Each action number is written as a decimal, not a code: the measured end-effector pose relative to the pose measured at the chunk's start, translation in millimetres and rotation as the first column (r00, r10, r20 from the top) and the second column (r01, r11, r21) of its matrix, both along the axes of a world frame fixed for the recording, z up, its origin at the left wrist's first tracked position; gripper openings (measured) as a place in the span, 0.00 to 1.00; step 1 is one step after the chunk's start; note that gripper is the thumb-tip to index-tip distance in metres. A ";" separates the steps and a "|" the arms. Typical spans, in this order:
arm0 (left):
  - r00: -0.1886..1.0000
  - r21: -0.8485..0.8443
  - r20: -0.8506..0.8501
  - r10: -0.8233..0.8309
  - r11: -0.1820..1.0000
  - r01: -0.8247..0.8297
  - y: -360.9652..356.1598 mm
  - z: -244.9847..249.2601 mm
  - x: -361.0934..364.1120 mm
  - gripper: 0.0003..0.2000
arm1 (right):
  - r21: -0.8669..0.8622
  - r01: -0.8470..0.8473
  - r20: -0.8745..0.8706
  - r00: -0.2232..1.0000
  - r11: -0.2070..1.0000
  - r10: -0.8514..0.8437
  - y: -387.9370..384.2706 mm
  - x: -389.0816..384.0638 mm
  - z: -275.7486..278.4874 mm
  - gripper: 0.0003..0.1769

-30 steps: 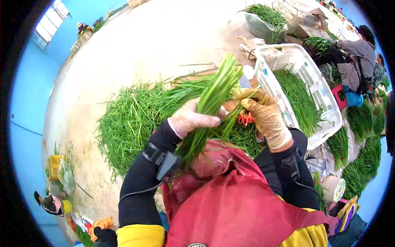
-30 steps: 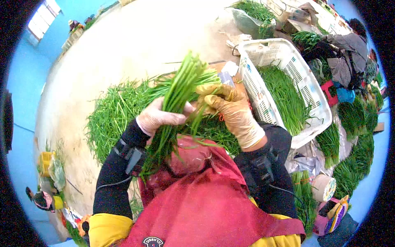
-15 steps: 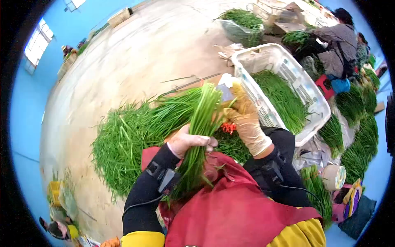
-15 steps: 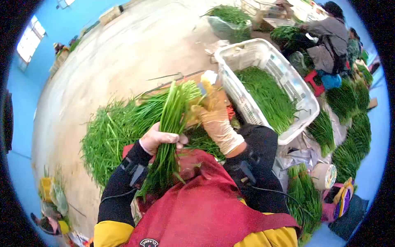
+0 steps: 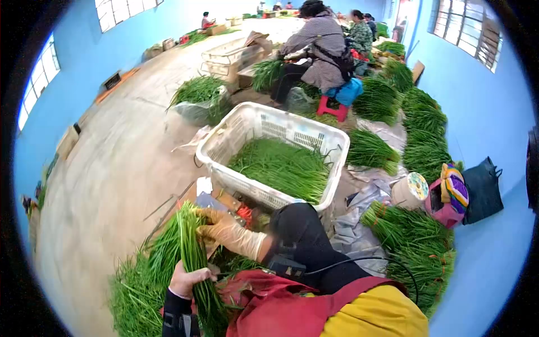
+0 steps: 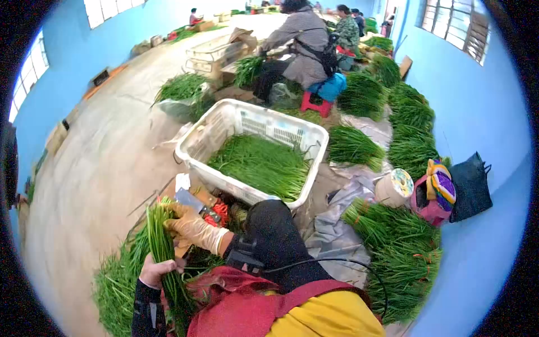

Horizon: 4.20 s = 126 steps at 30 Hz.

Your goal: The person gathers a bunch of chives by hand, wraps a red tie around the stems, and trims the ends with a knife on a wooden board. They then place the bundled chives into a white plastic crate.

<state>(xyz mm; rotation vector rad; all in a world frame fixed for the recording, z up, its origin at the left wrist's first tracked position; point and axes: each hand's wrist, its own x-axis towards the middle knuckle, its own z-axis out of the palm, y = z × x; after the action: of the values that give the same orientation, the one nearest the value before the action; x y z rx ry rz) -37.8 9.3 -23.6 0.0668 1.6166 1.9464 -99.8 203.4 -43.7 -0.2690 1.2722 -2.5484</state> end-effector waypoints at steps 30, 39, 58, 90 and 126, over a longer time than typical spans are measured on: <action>0.755 -0.916 -0.400 -0.519 0.233 -0.326 -26.5 31.0 0.0 0.21 | 0.461 0.722 -0.886 0.407 0.516 0.222 16.0 -1.0 19.6 0.26; 0.718 -0.719 -0.637 -0.281 0.554 -0.421 -51.1 30.7 -6.6 0.20 | 0.154 0.266 -0.431 0.885 0.951 -0.178 17.6 -1.8 -29.9 0.31; 0.985 -0.436 -0.163 0.062 0.891 -0.128 -13.3 -24.8 26.7 0.31 | -0.361 -0.200 0.254 0.918 0.911 0.303 -15.6 54.9 -51.5 0.22; 0.952 0.243 0.304 -0.022 0.968 -0.055 -4.1 -75.5 46.6 0.27 | 0.434 0.413 -0.369 0.892 0.801 -0.260 34.9 -1.6 -61.0 0.26; 0.967 0.231 0.251 0.044 0.967 -0.104 -8.9 -57.1 56.1 0.28 | 0.663 -0.007 -0.386 0.854 0.749 0.349 6.1 19.3 -46.8 0.19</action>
<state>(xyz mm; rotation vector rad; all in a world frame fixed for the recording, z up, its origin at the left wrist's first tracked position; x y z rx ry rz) 18.3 0.4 -80.7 -0.1346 1.2338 2.1101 -80.5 209.5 -90.4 -0.8741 2.0946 -1.7602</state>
